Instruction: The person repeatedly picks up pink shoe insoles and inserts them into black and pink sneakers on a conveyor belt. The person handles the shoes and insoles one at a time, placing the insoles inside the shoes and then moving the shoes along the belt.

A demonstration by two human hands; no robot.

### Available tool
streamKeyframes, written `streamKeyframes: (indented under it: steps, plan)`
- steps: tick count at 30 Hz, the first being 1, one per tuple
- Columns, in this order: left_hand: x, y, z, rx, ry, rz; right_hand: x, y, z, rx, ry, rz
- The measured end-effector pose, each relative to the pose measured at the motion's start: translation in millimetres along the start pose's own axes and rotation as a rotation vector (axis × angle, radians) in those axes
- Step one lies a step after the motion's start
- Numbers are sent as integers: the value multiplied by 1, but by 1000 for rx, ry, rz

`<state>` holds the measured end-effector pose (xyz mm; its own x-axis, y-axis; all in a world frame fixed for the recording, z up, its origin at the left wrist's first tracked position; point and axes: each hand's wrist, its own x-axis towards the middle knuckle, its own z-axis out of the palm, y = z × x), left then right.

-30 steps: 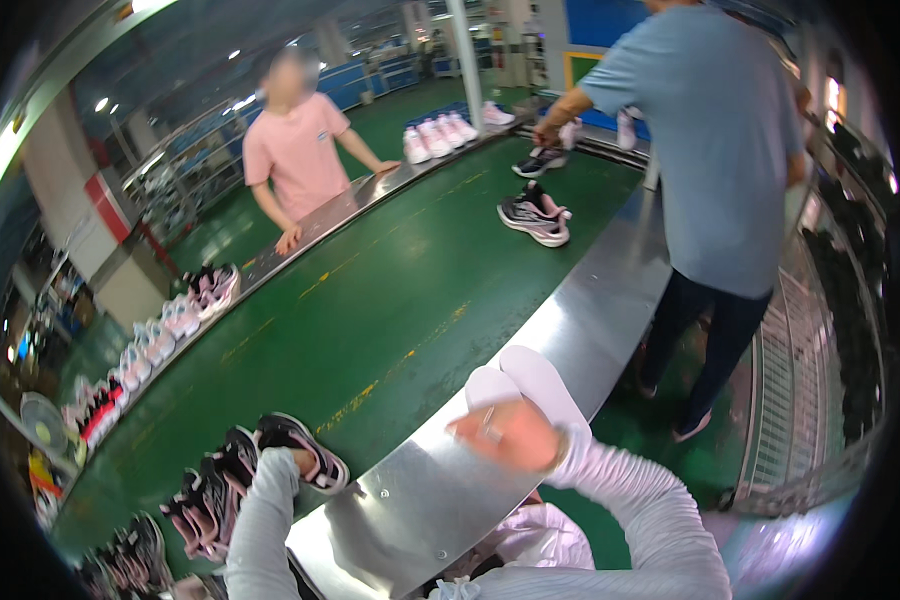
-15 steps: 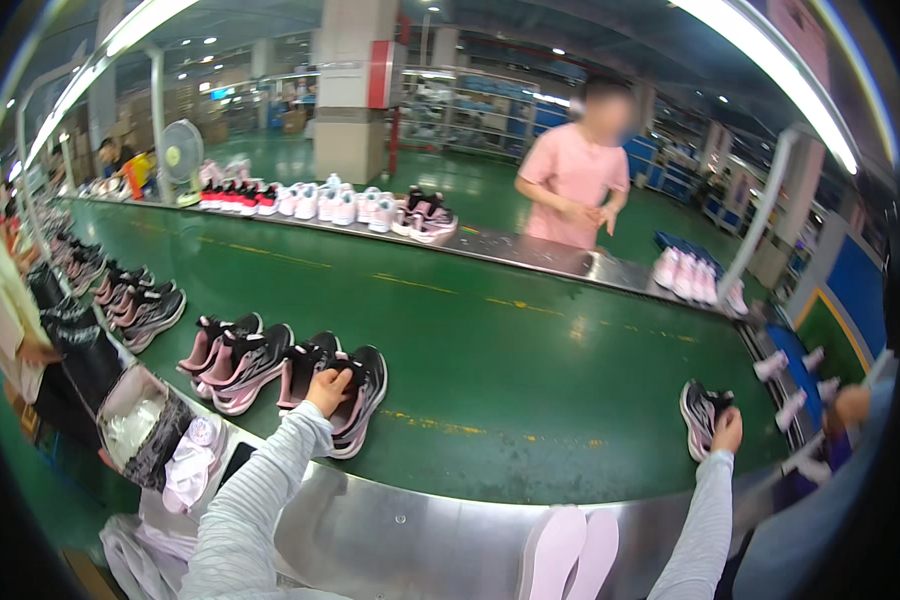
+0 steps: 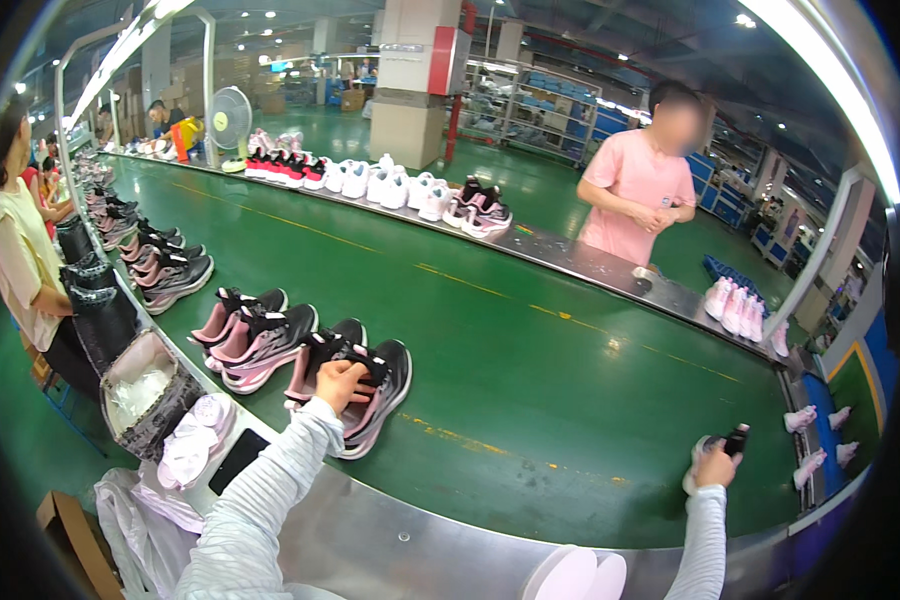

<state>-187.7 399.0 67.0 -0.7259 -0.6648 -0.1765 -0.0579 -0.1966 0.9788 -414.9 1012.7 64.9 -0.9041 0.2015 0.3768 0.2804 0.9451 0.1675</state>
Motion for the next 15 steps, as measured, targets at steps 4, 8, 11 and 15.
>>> streamKeyframes:
  steps: [4,8,11,15]
  plan:
    - [4,-6,-14,1,20,115,-85,-122,-98,156,-128,-405]
    - [3,0,-7,-28,17,103,-147,-174,-130,371,-77,-804]
    - [12,-6,-7,-16,18,116,-201,-213,-150,531,-82,-955]
    - [23,-10,-6,-91,46,40,-271,-221,-191,729,-185,-1069]
